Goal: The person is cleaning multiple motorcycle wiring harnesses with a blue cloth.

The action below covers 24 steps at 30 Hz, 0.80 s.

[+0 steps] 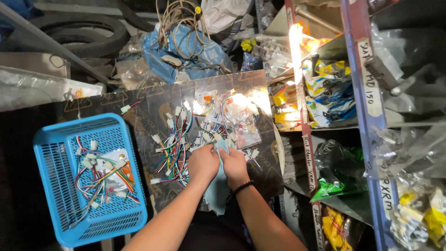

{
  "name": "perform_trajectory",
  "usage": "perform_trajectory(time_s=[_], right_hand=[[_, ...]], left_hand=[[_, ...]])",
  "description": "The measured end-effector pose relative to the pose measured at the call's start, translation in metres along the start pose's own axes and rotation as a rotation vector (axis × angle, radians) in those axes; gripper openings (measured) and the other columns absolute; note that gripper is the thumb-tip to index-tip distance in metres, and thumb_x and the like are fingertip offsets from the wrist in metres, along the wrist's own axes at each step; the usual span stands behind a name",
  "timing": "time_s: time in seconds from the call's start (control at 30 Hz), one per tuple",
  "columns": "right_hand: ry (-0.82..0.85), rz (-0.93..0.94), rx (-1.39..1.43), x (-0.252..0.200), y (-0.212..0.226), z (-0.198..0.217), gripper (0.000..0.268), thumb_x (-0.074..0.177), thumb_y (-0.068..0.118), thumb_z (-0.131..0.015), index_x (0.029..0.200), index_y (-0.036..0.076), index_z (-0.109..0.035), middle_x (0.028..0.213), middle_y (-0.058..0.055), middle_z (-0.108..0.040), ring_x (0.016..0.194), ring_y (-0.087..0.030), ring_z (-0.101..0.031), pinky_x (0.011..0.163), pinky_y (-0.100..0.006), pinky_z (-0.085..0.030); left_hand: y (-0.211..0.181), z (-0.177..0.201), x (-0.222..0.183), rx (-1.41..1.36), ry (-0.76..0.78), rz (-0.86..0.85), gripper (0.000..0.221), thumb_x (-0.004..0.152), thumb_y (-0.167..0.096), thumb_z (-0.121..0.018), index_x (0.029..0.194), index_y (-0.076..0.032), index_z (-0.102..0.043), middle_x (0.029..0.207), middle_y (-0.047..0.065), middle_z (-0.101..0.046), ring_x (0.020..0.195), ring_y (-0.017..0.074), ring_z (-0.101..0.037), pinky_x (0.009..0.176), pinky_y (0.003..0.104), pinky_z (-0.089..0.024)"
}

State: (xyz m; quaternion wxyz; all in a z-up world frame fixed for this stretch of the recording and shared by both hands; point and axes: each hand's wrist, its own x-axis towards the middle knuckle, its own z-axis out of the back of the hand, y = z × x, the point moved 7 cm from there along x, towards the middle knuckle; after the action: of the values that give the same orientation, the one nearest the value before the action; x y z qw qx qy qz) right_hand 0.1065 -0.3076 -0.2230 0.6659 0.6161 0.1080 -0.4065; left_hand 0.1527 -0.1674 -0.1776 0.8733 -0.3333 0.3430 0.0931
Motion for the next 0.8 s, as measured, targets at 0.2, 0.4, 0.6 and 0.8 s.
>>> perform_trajectory(time_s=[0.2, 0.4, 0.6, 0.8], right_hand=[[-0.002, -0.067, 0.090, 0.007, -0.008, -0.002, 0.030, 0.099, 0.020, -0.066, 0.110, -0.007, -0.073, 0.076, -0.016, -0.071, 0.064, -0.022, -0.068, 0.060, -0.037, -0.057], [-0.020, -0.009, 0.107, 0.013, -0.011, 0.006, 0.041, 0.098, 0.019, -0.071, 0.123, -0.012, -0.063, 0.092, -0.021, -0.071, 0.080, -0.021, -0.067, 0.072, -0.041, -0.059], [0.012, 0.065, 0.221, -0.015, 0.039, 0.001, 0.027, 0.095, 0.013, -0.072, 0.108, -0.010, -0.067, 0.074, -0.016, -0.071, 0.061, -0.018, -0.069, 0.053, -0.031, -0.058], [0.085, 0.120, 0.351, -0.073, 0.094, -0.029, 0.017, 0.096, 0.010, -0.070, 0.099, -0.006, -0.067, 0.069, -0.016, -0.072, 0.054, -0.018, -0.069, 0.049, -0.031, -0.057]], left_hand=[[0.000, 0.004, -0.003, -0.054, -0.025, 0.029, 0.037, 0.094, -0.040, -0.056, 0.117, -0.020, -0.077, 0.108, 0.016, -0.077, 0.110, 0.0433, -0.069, 0.098, 0.053, -0.055], [0.005, 0.005, -0.007, -0.144, -0.126, -0.034, 0.030, 0.092, -0.039, -0.061, 0.107, -0.020, -0.078, 0.099, 0.011, -0.078, 0.105, 0.0420, -0.070, 0.095, 0.054, -0.057], [-0.009, 0.032, -0.034, -0.327, -0.396, -0.297, 0.016, 0.089, -0.020, -0.065, 0.101, -0.012, -0.073, 0.099, 0.015, -0.072, 0.097, 0.0440, -0.070, 0.084, 0.054, -0.057], [-0.010, 0.073, -0.071, -0.507, -0.442, -0.345, 0.021, 0.093, -0.011, -0.063, 0.112, -0.006, -0.070, 0.098, 0.020, -0.077, 0.092, 0.0454, -0.072, 0.076, 0.053, -0.060]])
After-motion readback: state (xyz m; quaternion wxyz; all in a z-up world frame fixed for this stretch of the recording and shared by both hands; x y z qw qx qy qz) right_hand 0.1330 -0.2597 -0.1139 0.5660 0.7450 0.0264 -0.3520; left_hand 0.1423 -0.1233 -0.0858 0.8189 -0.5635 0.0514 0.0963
